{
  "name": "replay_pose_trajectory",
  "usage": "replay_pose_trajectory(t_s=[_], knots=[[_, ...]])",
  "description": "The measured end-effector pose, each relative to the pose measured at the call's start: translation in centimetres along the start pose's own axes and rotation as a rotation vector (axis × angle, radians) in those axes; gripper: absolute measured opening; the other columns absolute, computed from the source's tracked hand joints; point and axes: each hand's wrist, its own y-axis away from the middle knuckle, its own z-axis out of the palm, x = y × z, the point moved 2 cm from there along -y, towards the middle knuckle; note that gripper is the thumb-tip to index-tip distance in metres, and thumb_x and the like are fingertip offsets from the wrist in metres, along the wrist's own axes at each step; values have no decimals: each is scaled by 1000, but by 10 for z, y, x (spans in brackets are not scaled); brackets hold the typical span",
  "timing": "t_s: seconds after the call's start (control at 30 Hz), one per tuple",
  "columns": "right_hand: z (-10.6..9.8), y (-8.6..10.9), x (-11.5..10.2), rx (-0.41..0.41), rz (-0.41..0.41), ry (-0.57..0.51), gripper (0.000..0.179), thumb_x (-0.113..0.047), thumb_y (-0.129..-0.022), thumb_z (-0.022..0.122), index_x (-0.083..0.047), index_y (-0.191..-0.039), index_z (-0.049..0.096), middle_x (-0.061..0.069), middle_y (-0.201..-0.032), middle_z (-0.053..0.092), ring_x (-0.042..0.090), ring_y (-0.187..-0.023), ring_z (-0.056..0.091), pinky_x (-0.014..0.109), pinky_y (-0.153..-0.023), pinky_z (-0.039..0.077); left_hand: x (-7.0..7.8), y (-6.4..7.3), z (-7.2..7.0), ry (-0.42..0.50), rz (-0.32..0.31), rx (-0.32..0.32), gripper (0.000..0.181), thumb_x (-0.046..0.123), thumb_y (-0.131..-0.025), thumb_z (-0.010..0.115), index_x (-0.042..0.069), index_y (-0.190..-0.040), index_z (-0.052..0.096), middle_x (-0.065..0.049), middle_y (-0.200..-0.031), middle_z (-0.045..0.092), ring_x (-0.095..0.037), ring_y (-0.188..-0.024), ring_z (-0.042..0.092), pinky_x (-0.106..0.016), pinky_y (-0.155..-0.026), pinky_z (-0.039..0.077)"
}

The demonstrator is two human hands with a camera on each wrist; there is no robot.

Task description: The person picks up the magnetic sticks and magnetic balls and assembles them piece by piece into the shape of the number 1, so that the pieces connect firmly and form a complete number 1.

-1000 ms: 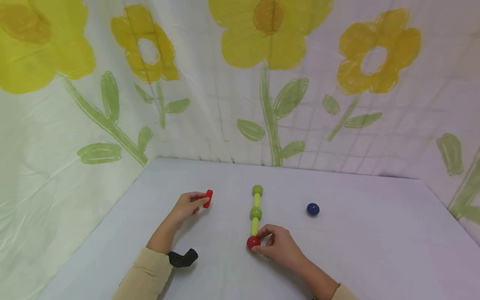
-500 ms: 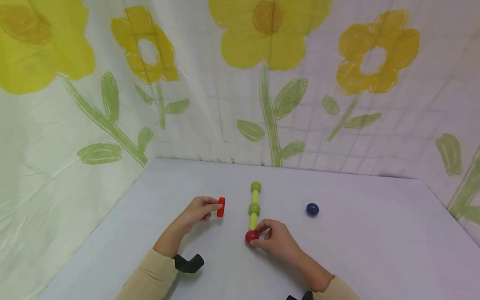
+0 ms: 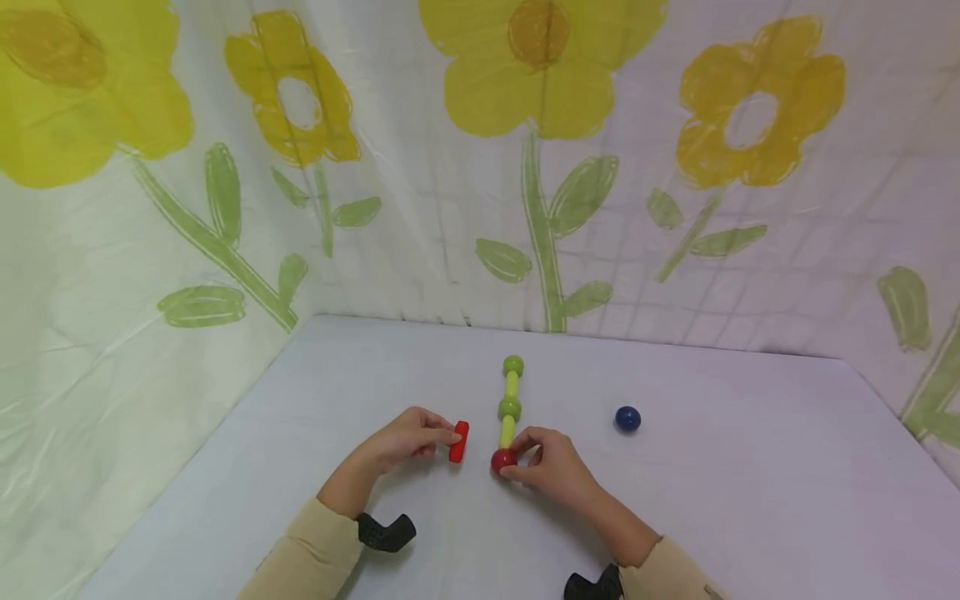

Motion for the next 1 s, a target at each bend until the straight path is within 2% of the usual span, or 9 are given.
replay_pose_trajectory(t_s=[0.17,0.33,0.6,0.77,1.0], knots=[[-2,-3,-1,-3,8,1,27,-19,-73,78,-7,-94,65,6,-91,64,12,-61,51,21,-53,46,-1,2,7,-23,9,-81,21,19,-81,69,3,-93,71,4,-61,54,-6,-49,40,-19,-47,33],[-3,-6,-2,-14,-10,-13,28,-20,-74,78,-5,-94,64,8,-92,64,10,-59,52,21,-52,47,0,4,17,-35,19,-146,20,20,-80,71,3,-91,71,5,-57,53,-5,-47,39,-19,-46,32],[-4,-11,1,-10,-18,-10,27,-20,-76,77,-4,-93,65,9,-93,65,9,-59,52,21,-53,46,2,7,31,-69,25,-202,17,18,-81,71,3,-87,72,4,-56,52,-5,-47,40,-18,-45,33],[-3,-11,1,-14,-17,-21,29,-21,-76,76,-3,-95,64,9,-95,65,10,-60,54,21,-53,47,3,8,37,-67,11,-204,16,18,-80,71,3,-84,72,5,-55,53,-5,-45,39,-18,-44,32],[-3,-11,1,-28,-11,-42,27,-19,-78,74,-3,-96,64,10,-95,65,11,-60,55,22,-52,47,4,9,40,-67,12,-157,16,17,-80,71,2,-82,72,5,-55,52,-6,-44,39,-18,-44,30]])
